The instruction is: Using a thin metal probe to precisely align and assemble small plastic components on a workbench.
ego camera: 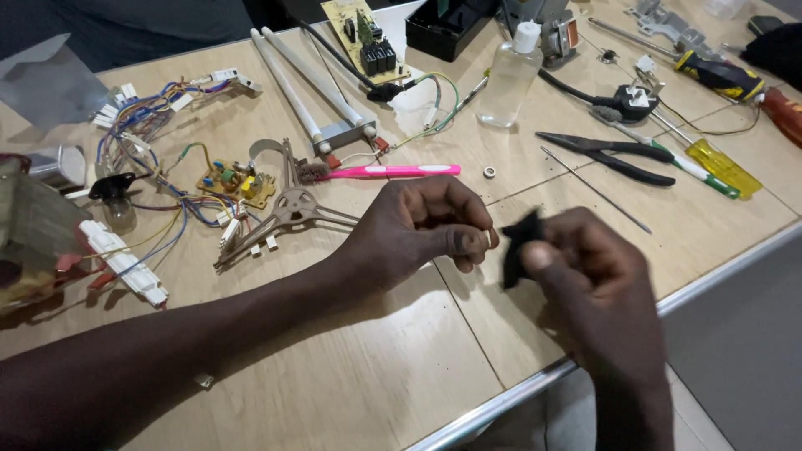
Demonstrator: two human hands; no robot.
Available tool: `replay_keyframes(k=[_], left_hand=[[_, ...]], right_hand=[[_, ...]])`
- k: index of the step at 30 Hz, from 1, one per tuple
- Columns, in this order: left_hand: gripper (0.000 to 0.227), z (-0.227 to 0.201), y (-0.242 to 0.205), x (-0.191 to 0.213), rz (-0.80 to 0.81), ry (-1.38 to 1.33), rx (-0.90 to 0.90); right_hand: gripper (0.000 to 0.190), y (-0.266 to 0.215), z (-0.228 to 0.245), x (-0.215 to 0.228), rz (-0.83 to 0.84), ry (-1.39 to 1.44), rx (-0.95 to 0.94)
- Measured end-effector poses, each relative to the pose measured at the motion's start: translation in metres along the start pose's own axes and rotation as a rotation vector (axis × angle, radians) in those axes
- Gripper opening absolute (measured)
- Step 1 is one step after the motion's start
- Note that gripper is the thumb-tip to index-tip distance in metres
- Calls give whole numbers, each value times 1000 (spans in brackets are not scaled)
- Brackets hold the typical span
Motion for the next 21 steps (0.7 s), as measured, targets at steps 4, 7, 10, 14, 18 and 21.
replay_keyframes(k=[4,7,10,14,18,21], left_hand=[[12,2,2,0,85,100,-62],[18,0,1,6,15,56,-30],[15,6,-1,-1,38,-40,49],[20,-6,-5,-11,46,-23,28],[24,3,-3,-2,-10,-52,12],[27,8,2,8,15,-21,-50]], right_hand=[[26,3,20,-33,52,-41,217],[28,4,35,-41,-31,-15,299],[34,-1,37,-26,-279,-361,381],[28,-2,25,-7,-336,-153,292],[22,-2,19,-16,-124,18,296],[21,0,29,-31,-89,-330,258]])
Point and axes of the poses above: each hand's wrist, its own y-axis towards the middle knuckle, its own x-axis out of the back of the hand, z = x × y, the point moved 7 cm from there along y, towards the middle knuckle, and after that the axes turned 2 degrees about -x, right-handed, at the moved point
